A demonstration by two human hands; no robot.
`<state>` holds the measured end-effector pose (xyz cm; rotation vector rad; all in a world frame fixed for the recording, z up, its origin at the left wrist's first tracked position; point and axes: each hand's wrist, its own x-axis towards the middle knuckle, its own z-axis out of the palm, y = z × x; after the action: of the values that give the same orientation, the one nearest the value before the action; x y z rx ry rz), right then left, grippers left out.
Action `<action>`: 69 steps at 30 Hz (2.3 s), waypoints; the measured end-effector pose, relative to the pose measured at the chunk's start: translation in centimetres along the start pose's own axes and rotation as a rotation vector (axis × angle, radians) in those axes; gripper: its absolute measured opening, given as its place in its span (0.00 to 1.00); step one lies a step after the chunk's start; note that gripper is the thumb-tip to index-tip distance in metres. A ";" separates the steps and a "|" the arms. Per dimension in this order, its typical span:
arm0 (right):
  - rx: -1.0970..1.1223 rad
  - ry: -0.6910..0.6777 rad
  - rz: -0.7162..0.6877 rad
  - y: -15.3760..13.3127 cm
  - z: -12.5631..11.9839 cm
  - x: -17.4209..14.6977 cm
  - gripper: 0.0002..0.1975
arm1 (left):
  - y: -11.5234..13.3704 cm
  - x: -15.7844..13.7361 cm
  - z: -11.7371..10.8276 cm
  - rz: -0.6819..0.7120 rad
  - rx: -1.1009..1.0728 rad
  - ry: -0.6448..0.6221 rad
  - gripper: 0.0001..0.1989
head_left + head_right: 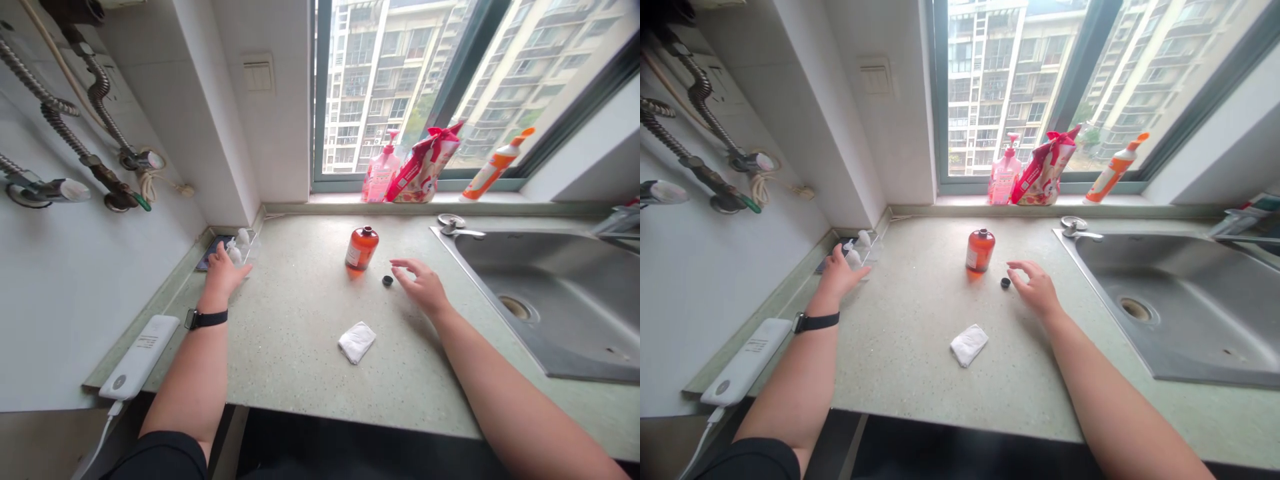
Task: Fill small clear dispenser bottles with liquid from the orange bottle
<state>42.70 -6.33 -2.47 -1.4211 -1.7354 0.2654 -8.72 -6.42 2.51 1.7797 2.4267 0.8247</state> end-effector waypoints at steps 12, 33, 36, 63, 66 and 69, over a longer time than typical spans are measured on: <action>0.004 0.230 -0.091 -4.4 -0.5 -0.1 0.11 | 4.6 -2.3 -0.1 0.232 -0.398 -0.063 0.46; 0.241 0.012 -0.111 -11.5 5.7 -0.6 0.12 | 14.6 -10.1 6.2 0.653 -0.717 -0.262 0.41; 0.251 -0.002 -0.105 -11.3 5.7 -1.2 0.14 | 14.2 -10.4 5.9 0.656 -0.703 -0.294 0.43; 0.358 -0.007 -0.109 -10.7 6.7 -1.5 0.20 | 14.5 -11.2 6.3 0.594 -0.727 -0.281 0.44; 0.353 0.027 -0.093 -10.8 6.8 -1.5 0.20 | 14.5 -11.2 6.3 0.610 -0.712 -0.258 0.44; 0.373 0.034 -0.080 -10.9 6.7 -1.5 0.19 | 14.5 -11.2 6.5 0.610 -0.706 -0.260 0.44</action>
<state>30.29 -8.99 -0.34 -1.0774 -1.6098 0.4907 10.01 -10.81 -0.13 2.1053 1.1872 1.1867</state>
